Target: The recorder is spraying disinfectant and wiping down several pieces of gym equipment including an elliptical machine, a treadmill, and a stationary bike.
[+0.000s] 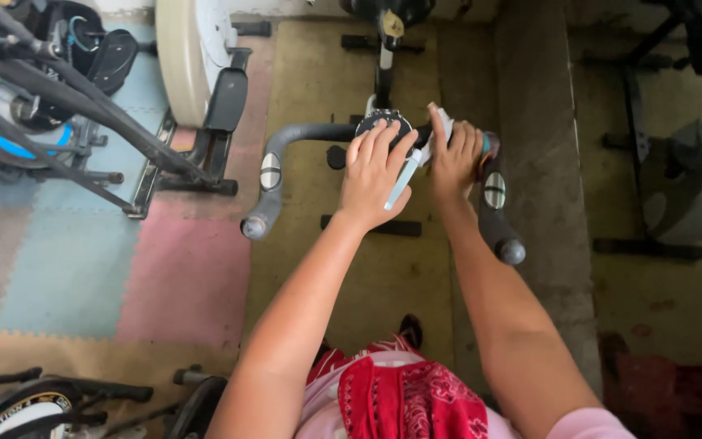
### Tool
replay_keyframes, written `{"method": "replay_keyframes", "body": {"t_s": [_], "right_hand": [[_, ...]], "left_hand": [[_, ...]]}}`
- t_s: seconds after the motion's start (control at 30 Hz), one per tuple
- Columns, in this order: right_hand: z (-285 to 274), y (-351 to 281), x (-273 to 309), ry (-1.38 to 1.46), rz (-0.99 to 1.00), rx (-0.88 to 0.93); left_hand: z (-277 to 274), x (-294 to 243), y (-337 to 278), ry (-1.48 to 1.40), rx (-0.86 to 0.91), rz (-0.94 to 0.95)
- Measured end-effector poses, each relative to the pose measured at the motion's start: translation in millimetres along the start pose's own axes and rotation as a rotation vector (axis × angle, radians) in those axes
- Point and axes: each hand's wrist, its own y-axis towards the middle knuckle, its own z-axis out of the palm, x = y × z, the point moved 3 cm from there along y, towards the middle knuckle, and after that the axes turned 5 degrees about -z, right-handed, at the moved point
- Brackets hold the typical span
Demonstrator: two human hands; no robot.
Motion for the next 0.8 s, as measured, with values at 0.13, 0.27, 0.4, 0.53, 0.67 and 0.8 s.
{"method": "replay_keyframes", "body": {"t_s": [0.13, 0.27, 0.4, 0.53, 0.67, 0.8], "right_hand": [[-10.6, 9.2, 14.5, 0.446, -0.075, -0.112], [-13.1, 21.0, 22.5, 0.539, -0.193, -0.138], [0.0, 38.1, 22.2, 0.449, -0.163, 0.008], [42.1, 53.7, 20.8, 0.39, -0.111, 0.24], [64.6, 47.9, 27.0, 0.287, 0.002, 0.328], [40.3, 48.1, 32.4, 0.263, 0.046, 0.052]], "left_hand": [[4.9, -4.3, -5.0, 0.019, -0.024, -0.012], [5.2, -2.9, 0.0, 0.0, -0.022, -0.026], [9.6, -0.8, -0.2, -0.027, -0.014, -0.017], [11.8, 0.6, 4.7, -0.004, 0.019, -0.027], [15.9, 2.2, 3.9, 0.035, 0.012, -0.022], [15.1, 3.1, 3.1, 0.097, 0.021, 0.001]]}}
